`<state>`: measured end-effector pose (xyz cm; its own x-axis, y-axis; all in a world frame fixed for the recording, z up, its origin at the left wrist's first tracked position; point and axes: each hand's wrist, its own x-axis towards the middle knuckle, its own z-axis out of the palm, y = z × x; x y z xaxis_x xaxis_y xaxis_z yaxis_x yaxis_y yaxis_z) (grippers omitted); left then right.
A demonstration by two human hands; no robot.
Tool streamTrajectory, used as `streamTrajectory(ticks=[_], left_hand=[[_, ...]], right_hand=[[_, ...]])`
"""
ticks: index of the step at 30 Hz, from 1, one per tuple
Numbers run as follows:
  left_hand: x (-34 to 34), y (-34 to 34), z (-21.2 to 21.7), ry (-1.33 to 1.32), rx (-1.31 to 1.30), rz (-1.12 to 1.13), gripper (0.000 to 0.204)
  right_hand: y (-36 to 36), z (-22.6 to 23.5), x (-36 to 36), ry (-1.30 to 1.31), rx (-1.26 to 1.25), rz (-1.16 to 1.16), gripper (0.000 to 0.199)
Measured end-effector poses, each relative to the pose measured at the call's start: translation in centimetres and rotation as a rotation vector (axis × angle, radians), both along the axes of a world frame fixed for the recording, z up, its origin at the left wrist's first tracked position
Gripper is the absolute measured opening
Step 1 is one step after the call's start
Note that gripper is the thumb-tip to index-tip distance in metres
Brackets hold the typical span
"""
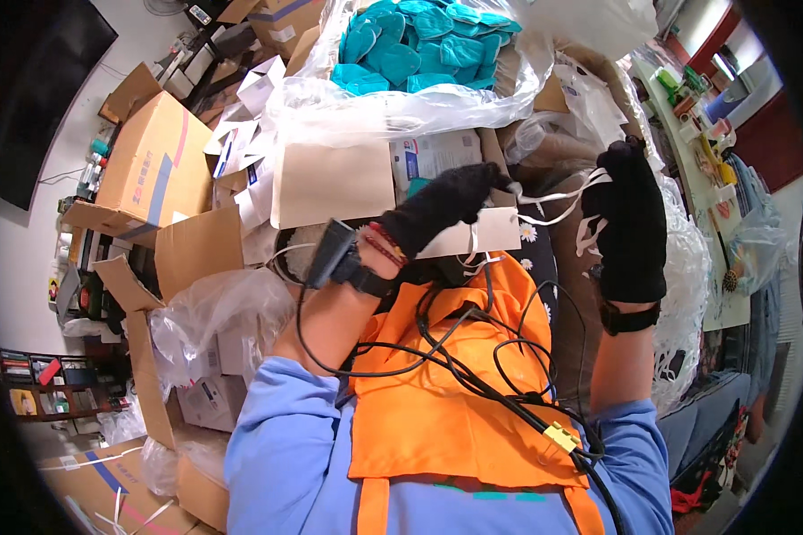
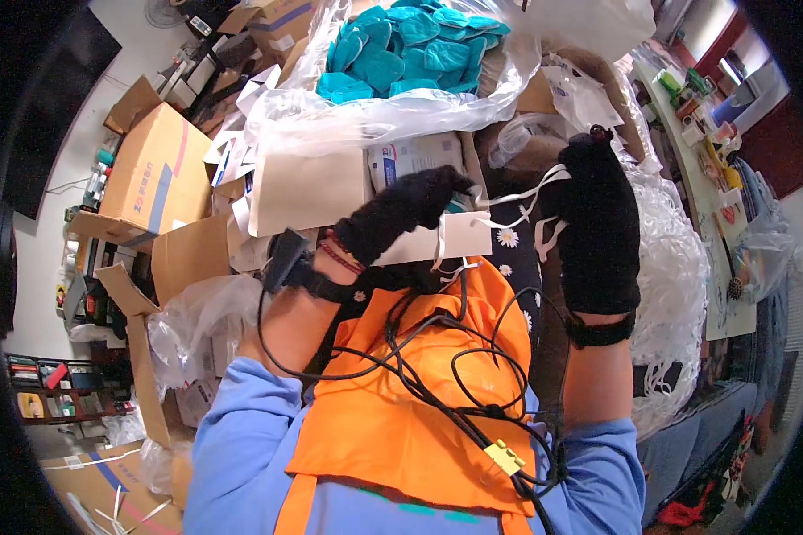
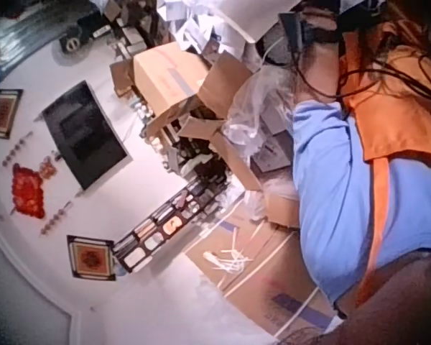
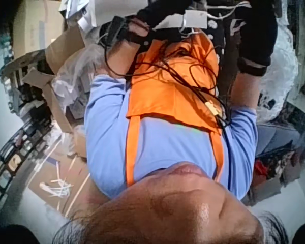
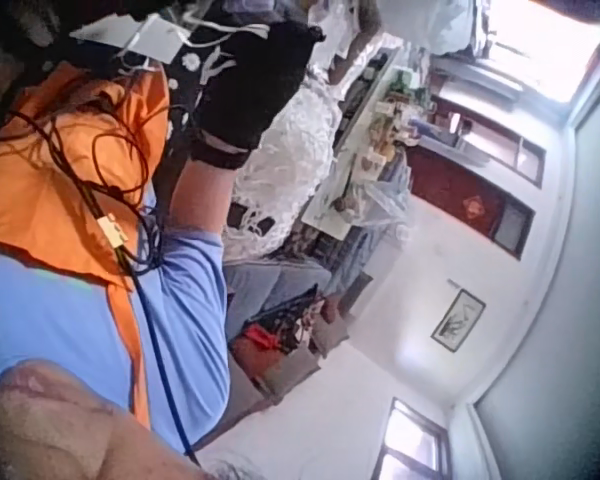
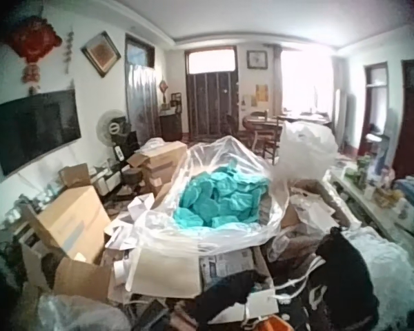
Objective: Sorting and packing green masks from a large plastic bag into boxes.
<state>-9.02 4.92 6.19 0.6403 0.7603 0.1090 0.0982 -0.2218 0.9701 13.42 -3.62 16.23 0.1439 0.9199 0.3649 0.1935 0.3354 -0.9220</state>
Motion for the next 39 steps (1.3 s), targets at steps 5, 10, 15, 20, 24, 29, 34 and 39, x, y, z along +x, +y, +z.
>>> streamTrajectory(ticks=[5, 10, 15, 20, 24, 29, 34, 39], left_hand=[[2.9, -0.7, -2.4, -0.203, -0.54, 0.007, 0.055], [3.0, -1.3, 0.4, -0.333, -0.449, -0.041, 0.043], [2.3, -0.8, 0.2, -0.411, -0.619, -0.125, 0.023], [3.1, 0.8, -4.0, -0.29, 0.612, 0.063, 0.032], [4.1, 0.1, -3.6, -0.327, 0.25, -0.036, 0.038], [4.8, -3.4, -1.1, -0.551, -0.849, -0.107, 0.04], [7.4, -6.5, -4.1, -0.781, -0.822, -0.567, 0.025], [10.0, -7.7, -0.1, -0.442, 0.037, -0.149, 0.024]], right_hand=[[0.7, 0.2, 0.1, -0.007, 0.047, 0.013, 0.038], [0.9, 1.1, 1.2, 0.233, -0.017, 0.099, 0.033], [0.7, 2.0, 1.9, 0.463, 0.001, 0.25, 0.028], [0.0, 3.3, 0.5, 0.375, -0.016, 0.112, 0.024], [0.3, 4.4, 0.3, 0.447, -0.048, 0.223, 0.012], [0.8, 3.7, 1.7, 0.231, 0.004, 0.184, 0.012], [1.0, 1.8, 2.7, 0.12, 0.015, 0.061, 0.017], [1.1, -0.2, 2.2, -0.062, 0.182, 0.078, 0.031]])
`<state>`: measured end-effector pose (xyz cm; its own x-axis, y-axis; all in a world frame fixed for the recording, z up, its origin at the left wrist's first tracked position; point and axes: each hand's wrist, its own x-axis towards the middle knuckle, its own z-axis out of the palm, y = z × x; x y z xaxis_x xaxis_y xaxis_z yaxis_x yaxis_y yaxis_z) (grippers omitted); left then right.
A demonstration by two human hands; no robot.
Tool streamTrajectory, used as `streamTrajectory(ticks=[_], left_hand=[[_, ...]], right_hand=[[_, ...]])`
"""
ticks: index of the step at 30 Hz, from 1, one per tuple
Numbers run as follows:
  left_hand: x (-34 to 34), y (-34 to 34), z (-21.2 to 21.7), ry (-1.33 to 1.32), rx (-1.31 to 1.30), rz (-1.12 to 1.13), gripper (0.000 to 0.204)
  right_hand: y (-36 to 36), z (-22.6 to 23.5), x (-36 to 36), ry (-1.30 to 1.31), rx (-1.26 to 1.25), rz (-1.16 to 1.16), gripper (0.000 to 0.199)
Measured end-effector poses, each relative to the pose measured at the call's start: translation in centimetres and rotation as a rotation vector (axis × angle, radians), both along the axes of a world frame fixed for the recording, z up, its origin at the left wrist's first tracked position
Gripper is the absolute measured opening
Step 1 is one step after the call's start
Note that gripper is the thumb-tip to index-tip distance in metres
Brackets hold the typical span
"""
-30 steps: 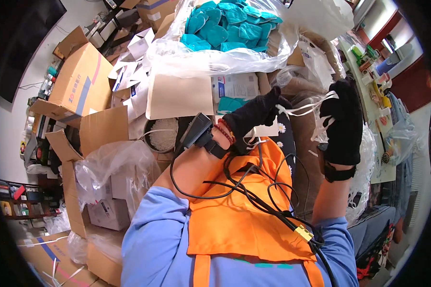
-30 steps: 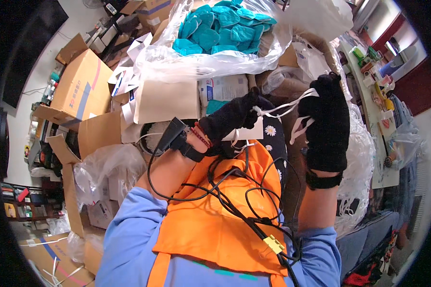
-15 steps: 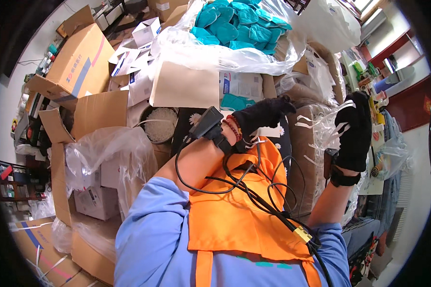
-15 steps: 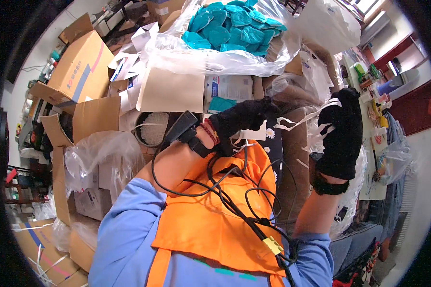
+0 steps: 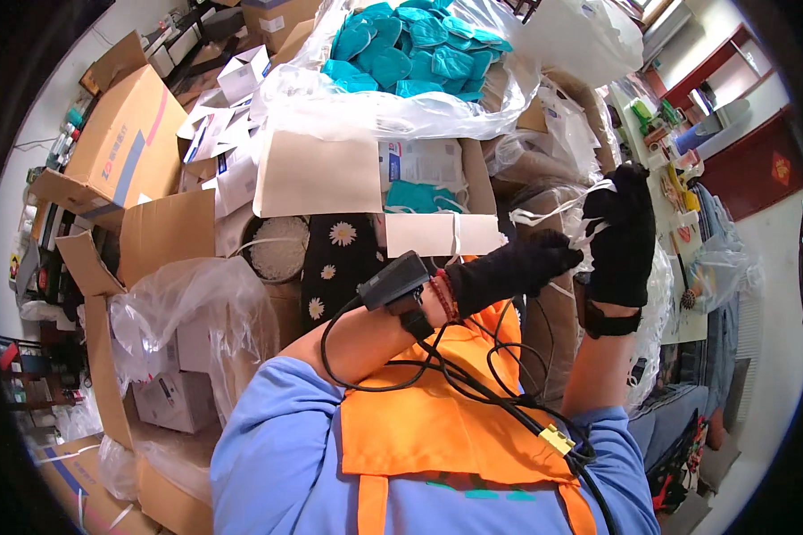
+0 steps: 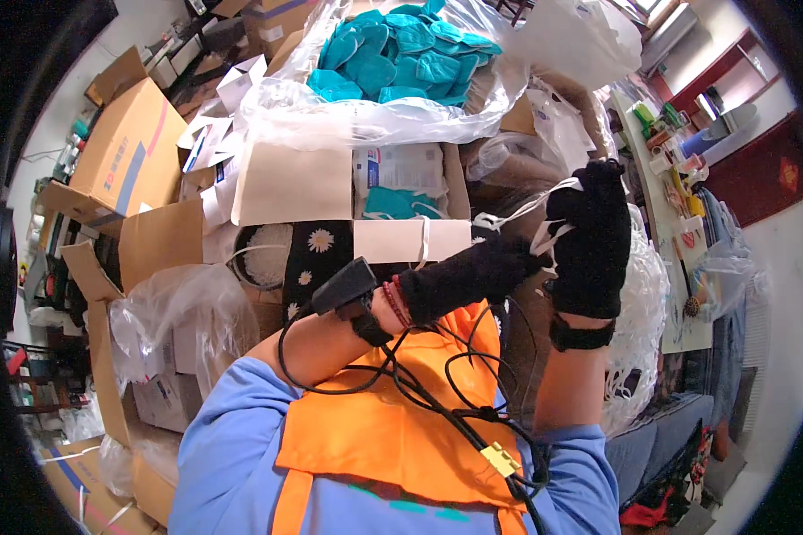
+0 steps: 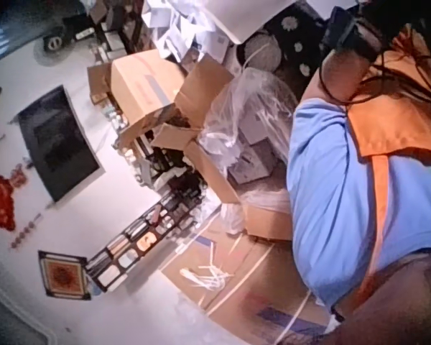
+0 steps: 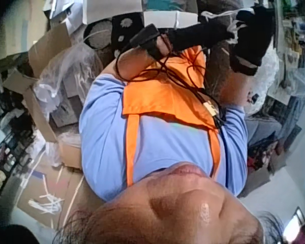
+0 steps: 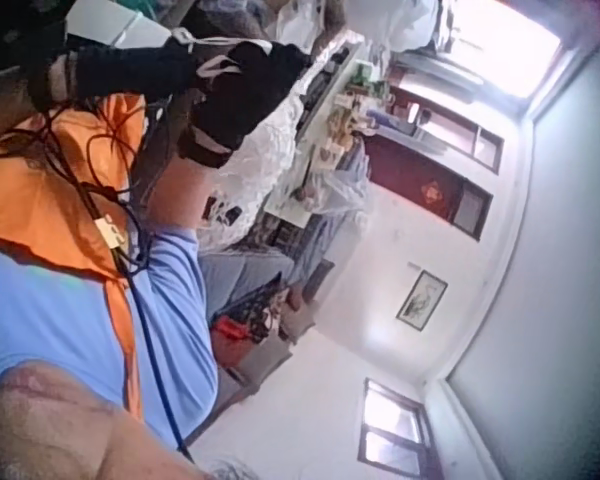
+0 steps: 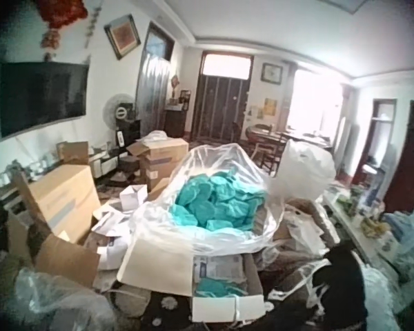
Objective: Sorting and packing green masks from a large plastic bag into boxes.
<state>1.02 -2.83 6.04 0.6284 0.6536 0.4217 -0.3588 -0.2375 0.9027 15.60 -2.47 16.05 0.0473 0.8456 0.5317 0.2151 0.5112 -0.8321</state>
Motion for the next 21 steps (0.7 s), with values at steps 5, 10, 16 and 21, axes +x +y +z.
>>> streamTrajectory(ticks=[5, 10, 16, 21], left_hand=[[-2.8, 0.2, 2.2, -0.008, -0.197, -0.052, 0.021], [-5.4, 0.7, 3.0, 0.145, -0.43, -0.094, 0.032], [-5.4, -0.2, 3.3, 0.325, -0.39, -0.057, 0.026], [-5.5, 0.0, 2.8, 0.366, -0.322, 0.005, 0.027]], right_hand=[[-1.3, 0.5, -2.7, 0.525, -0.197, 0.0, 0.028], [-1.9, 1.3, -3.0, 0.077, -0.218, -0.097, 0.04], [-1.4, 0.5, -2.6, 0.612, -0.371, 0.255, 0.045], [-2.7, 0.9, -3.3, 0.383, -0.401, 0.137, 0.039]])
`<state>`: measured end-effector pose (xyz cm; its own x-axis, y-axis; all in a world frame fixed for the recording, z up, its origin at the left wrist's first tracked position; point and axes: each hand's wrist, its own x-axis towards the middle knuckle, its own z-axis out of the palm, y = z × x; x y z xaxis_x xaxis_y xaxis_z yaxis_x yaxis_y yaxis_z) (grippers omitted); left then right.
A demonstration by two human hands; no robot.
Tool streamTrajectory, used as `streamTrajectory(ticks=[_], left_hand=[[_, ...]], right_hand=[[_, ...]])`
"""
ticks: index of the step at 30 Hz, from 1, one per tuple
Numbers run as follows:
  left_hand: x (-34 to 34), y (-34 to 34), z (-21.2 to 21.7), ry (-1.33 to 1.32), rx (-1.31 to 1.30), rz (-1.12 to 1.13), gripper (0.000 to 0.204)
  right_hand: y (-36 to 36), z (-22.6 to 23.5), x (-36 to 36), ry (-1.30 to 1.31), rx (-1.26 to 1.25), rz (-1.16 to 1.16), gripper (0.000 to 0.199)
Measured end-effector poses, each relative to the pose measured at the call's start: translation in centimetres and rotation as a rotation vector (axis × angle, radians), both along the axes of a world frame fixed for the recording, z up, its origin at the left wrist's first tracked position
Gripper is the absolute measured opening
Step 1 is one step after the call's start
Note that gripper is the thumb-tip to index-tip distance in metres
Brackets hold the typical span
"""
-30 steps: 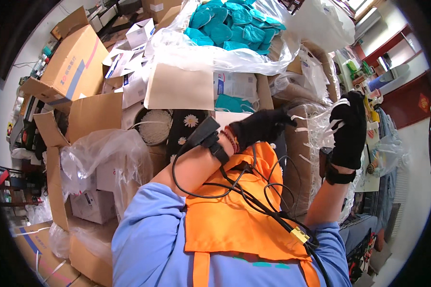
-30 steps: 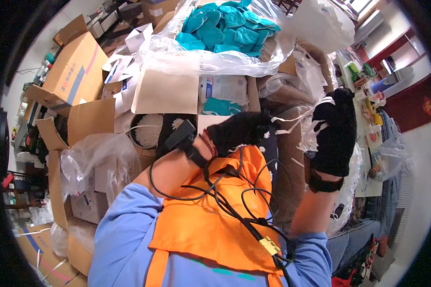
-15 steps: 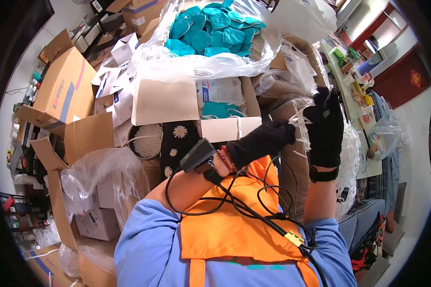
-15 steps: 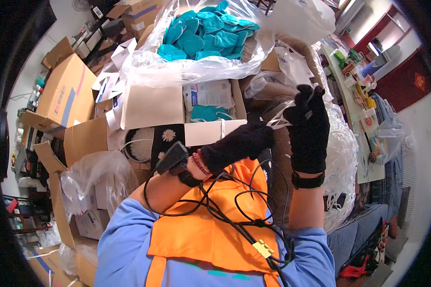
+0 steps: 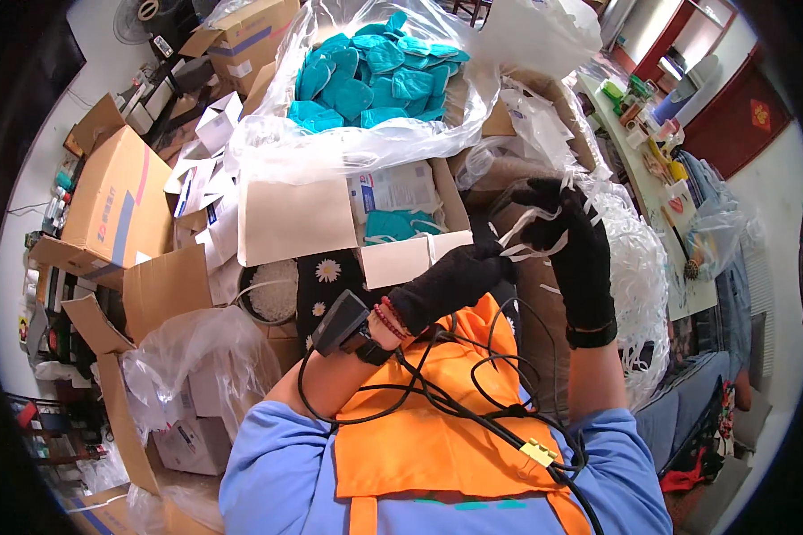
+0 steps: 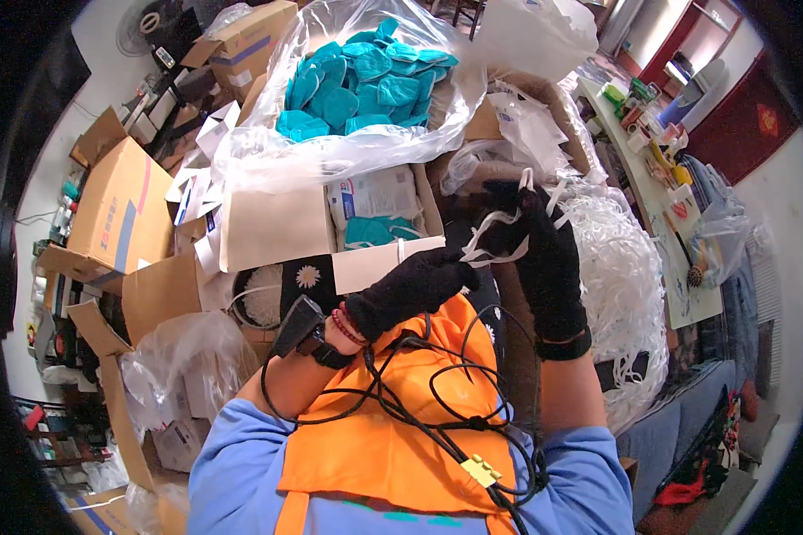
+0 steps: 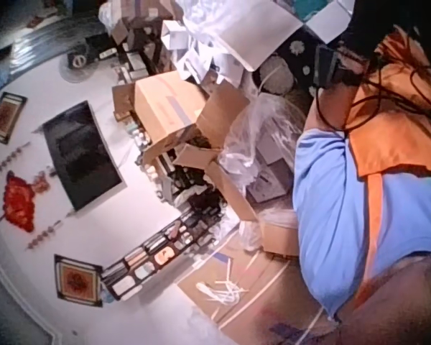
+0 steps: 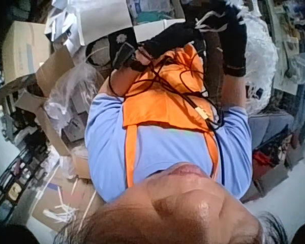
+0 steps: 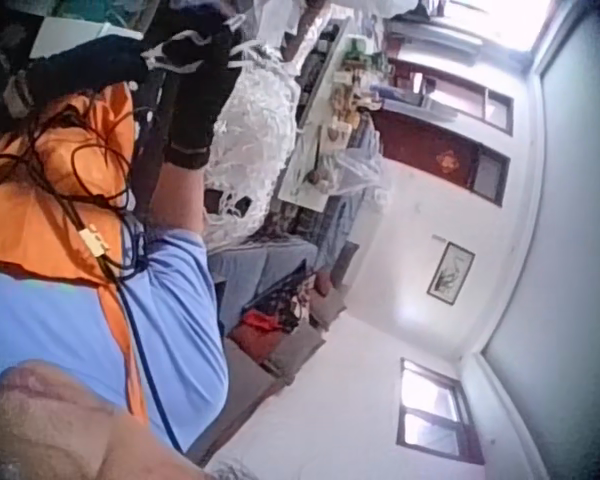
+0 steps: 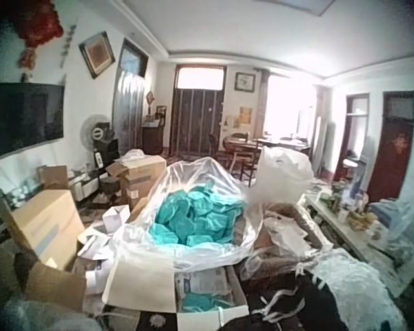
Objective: Sorting and packing green masks from a large plastic bag into boxes.
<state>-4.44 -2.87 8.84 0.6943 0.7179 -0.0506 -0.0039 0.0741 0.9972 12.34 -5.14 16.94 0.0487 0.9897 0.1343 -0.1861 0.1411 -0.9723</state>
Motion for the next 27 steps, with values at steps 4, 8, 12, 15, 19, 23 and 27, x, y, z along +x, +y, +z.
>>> streamTrajectory(ticks=[4, 8, 12, 15, 19, 23, 27], left_hand=[[0.0, 0.6, -1.3, -0.066, 0.27, 0.05, 0.028], [-0.9, 1.0, -1.0, -0.081, 0.589, 0.054, 0.025], [-1.8, 1.4, 1.4, 0.184, 0.88, 0.017, 0.023], [-3.0, 3.1, 0.7, 0.223, 1.222, -0.031, 0.023], [-5.1, 3.9, 4.5, 0.068, 0.303, -0.169, 0.027], [-8.6, 2.3, 6.3, 0.152, 0.411, -0.186, 0.022], [-11.5, 0.0, 7.3, 0.218, 0.018, -0.134, 0.018]], right_hand=[[-0.1, -1.3, 1.4, -0.307, -0.074, -0.014, 0.031], [-0.6, -2.1, 0.8, -0.568, -0.049, -0.015, 0.025], [-0.8, -2.9, 1.1, -1.186, 0.284, 0.104, 0.027], [-1.2, -2.3, -0.4, -0.994, 0.147, 0.216, 0.027], [-1.5, -1.9, -0.6, -0.51, -0.137, 0.277, 0.02], [-3.7, 1.7, -2.0, -0.611, -0.371, 0.248, 0.021], [-5.6, 0.1, -2.4, -0.554, -0.368, 0.299, 0.02]])
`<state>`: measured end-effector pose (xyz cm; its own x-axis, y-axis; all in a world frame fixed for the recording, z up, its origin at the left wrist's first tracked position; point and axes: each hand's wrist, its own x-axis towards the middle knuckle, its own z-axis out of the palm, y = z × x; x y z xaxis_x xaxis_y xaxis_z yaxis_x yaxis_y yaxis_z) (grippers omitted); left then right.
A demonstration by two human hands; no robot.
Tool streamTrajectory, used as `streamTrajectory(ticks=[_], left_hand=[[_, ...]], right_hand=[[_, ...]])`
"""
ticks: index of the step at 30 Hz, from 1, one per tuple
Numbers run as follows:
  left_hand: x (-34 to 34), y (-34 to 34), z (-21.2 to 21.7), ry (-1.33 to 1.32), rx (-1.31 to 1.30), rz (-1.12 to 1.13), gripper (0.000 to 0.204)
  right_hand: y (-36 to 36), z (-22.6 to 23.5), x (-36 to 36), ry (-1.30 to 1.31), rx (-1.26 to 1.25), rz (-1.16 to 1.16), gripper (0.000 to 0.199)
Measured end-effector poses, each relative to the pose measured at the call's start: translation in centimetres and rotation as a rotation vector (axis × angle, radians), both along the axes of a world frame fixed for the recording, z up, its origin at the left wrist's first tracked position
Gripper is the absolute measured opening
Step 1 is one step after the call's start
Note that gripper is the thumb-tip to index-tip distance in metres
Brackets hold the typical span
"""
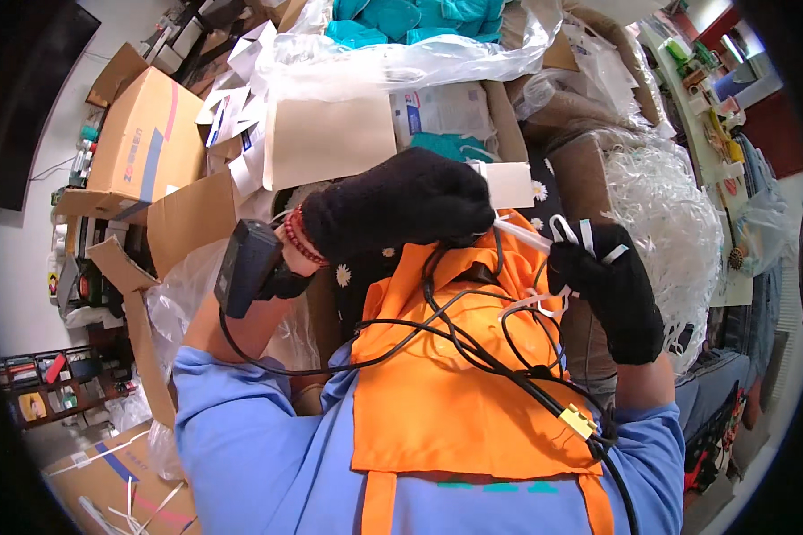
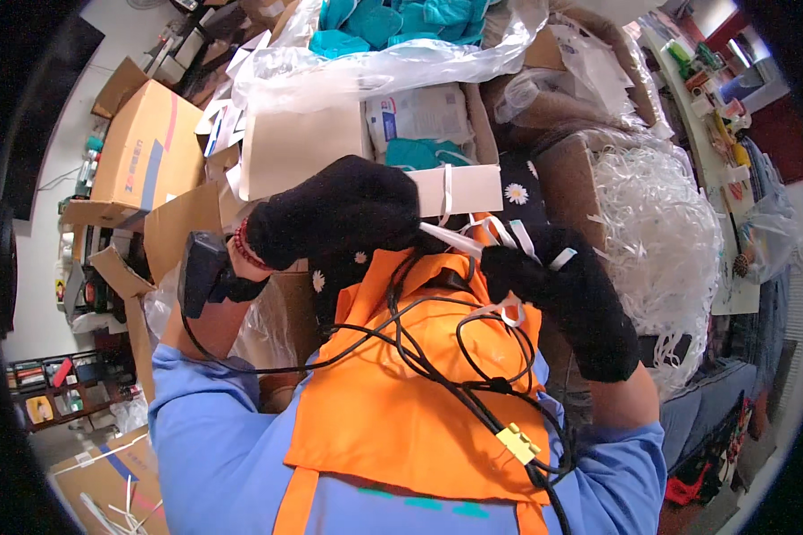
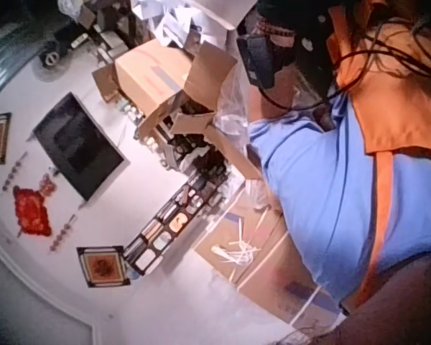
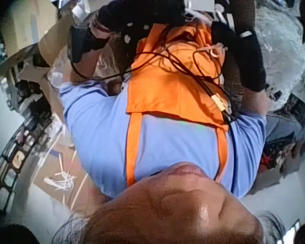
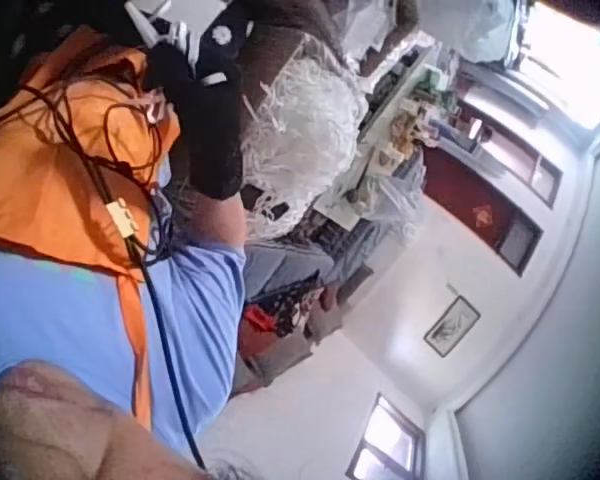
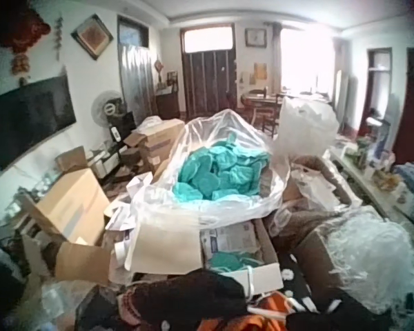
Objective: Sorting and packing green masks from a large plastic bag into boxes.
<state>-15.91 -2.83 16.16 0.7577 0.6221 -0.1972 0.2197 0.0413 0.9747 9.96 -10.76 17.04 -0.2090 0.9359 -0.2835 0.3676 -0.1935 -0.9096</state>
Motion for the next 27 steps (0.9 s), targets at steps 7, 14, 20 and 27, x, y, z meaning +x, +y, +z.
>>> streamTrajectory(ticks=[7, 14, 20, 27], left_hand=[[-6.8, -1.5, -0.5, 0.291, 0.148, 0.077, 0.015], [-20.6, 1.9, -7.1, 0.737, 0.652, 0.096, 0.018], [-28.8, 3.8, -17.1, 0.891, 0.879, -0.01, 0.02], [-26.8, 6.1, -22.9, 0.93, 0.742, 0.217, 0.02]], right_hand=[[-3.4, -3.5, 12.7, 0.712, 0.165, -0.687, 0.018], [-0.6, -8.2, 6.8, -0.139, 0.161, -0.071, 0.032], [2.1, -13.6, 2.9, -0.615, 0.586, 0.087, 0.021], [6.6, -16.0, -1.3, -0.619, 0.905, 0.149, 0.021]])
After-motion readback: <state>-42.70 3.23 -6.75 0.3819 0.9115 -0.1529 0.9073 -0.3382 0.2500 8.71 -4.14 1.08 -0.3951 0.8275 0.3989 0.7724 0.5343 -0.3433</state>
